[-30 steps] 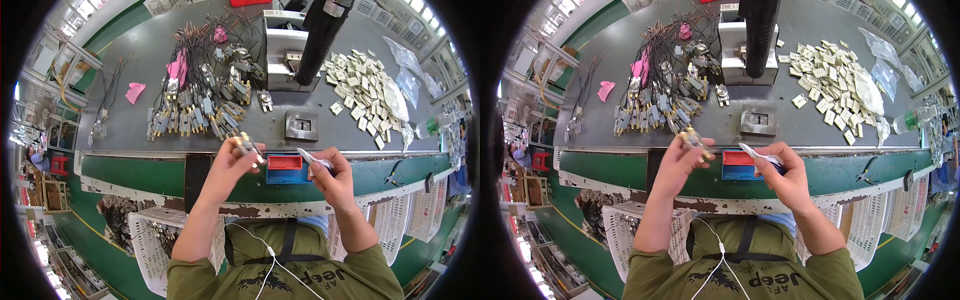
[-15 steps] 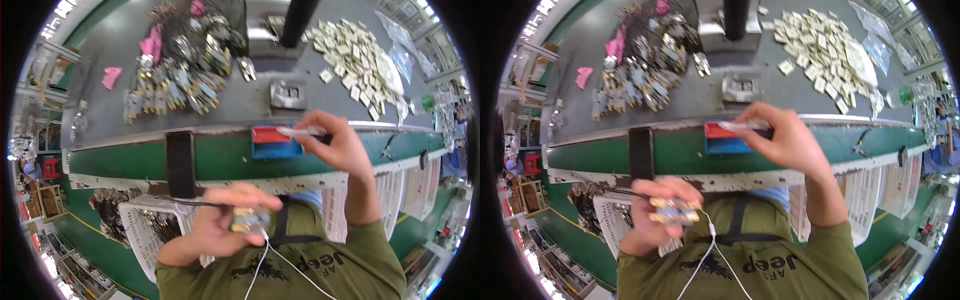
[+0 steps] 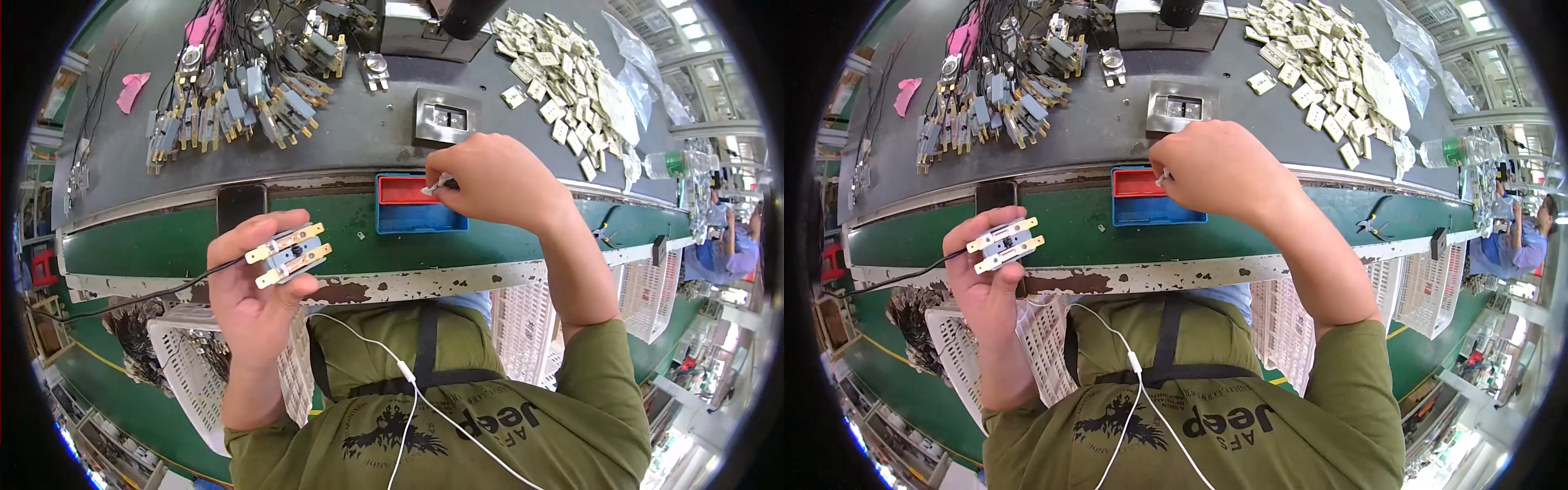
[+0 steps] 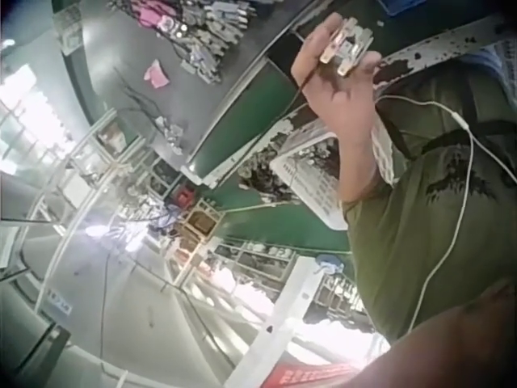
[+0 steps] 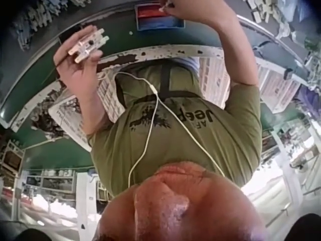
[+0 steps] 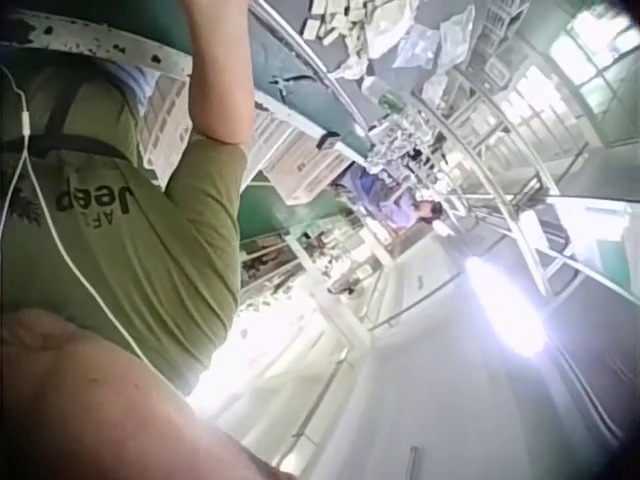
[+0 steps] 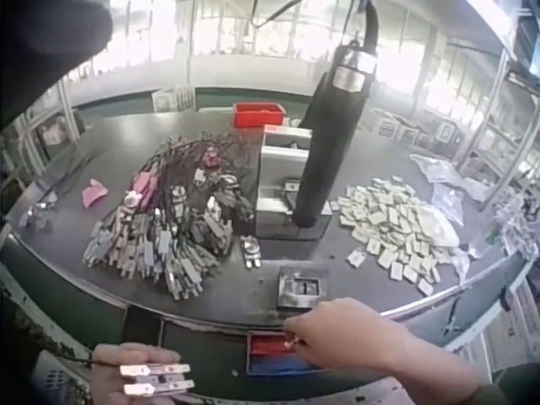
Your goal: Manually assemble electronic parts by fitting components together and using a tool to secure them.
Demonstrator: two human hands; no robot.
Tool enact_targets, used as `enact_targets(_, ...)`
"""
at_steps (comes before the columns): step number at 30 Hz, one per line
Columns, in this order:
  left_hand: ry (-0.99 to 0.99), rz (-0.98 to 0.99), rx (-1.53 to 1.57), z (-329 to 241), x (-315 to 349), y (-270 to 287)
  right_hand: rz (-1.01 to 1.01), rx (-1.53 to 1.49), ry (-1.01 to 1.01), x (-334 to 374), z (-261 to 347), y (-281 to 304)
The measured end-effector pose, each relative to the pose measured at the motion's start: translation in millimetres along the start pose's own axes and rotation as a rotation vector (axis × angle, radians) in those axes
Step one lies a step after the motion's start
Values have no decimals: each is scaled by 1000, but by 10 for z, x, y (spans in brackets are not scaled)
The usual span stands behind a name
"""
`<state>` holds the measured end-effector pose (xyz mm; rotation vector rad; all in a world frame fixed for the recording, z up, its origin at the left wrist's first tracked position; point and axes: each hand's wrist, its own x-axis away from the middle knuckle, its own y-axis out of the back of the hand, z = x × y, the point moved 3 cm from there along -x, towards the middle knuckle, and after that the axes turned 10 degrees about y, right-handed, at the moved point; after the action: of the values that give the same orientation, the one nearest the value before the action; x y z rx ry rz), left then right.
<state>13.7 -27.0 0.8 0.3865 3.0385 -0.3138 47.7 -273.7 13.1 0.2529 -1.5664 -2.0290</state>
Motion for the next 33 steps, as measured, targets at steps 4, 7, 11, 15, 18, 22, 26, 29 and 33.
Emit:
enact_targets(4,47,39,71,16,-12,-10,56,-4,-47,-53,-48,-56)
enact_targets(7,41,86,90,30,-39,14,22,4,-3,-63,-58,-56)
enact_targets(11,33,123,88,44,-65,52,-47,-301,2,34,-63,144)
enact_targets(15,29,180,64,59,-157,-16,-199,-781,-38,247,-141,118)
enact_targets(18,27,219,88,80,-205,-111,-319,-984,-33,340,-93,134)
enact_targets(22,74,244,131,76,-243,-221,-419,-1118,-37,411,-12,168)
enact_targets(26,122,225,93,63,-221,-302,-516,-1003,207,338,215,254)
enact_targets(29,84,235,113,55,-236,-317,-457,-1018,166,312,281,229)
enact_targets(33,104,216,125,40,-204,-308,-502,-997,209,294,323,199)
